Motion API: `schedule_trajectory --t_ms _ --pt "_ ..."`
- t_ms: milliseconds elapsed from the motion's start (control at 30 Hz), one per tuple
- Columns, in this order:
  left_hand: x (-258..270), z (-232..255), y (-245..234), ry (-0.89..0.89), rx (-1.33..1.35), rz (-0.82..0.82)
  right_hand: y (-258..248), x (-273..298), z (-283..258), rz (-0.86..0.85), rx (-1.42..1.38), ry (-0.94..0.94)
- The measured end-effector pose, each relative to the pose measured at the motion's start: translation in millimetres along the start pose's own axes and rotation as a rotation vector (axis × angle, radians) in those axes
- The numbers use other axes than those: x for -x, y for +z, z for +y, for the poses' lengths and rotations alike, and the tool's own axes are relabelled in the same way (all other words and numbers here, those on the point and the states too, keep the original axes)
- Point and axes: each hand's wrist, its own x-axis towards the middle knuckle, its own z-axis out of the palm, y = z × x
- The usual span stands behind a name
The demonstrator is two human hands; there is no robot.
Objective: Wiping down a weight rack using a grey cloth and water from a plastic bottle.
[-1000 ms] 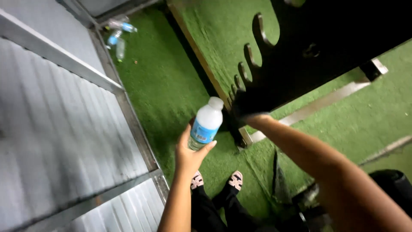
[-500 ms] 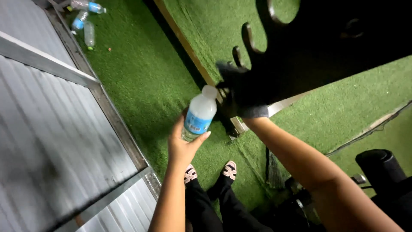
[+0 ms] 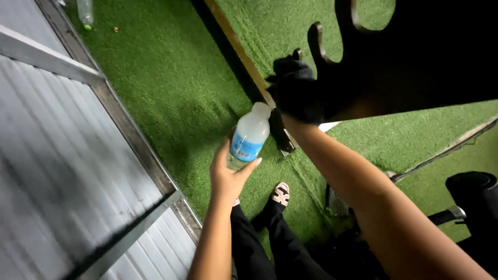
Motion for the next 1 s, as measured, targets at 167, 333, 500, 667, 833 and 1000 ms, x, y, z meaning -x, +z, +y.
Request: schedule_trajectory --t_ms 167,333,500,667,833,1000 --pt "-3 -2 -6 0.004 0.010 0.031 -2 -7 -9 0.008 -0.076 0.021" --pt "-17 6 -19 0.068 -0.021 -0.002 -14 -29 -32 0.029 -0.175 0.031" --pt "-27 -3 -20 0.052 0.063 -0.008 -63 -44 -51 0.035 -0.256 0.052" --pt "-38 -8 -15 -0.022 -0.001 -0.033 -78 -48 -57 0.046 -0.319 0.072" --pt "-48 -30 -10 0.036 -0.049 -0.025 -27 -36 -39 0.066 -0.391 0.120" --pt "-61 -37 -9 0.030 -0.071 -0.063 15 -16 -29 0.074 -0.473 0.183"
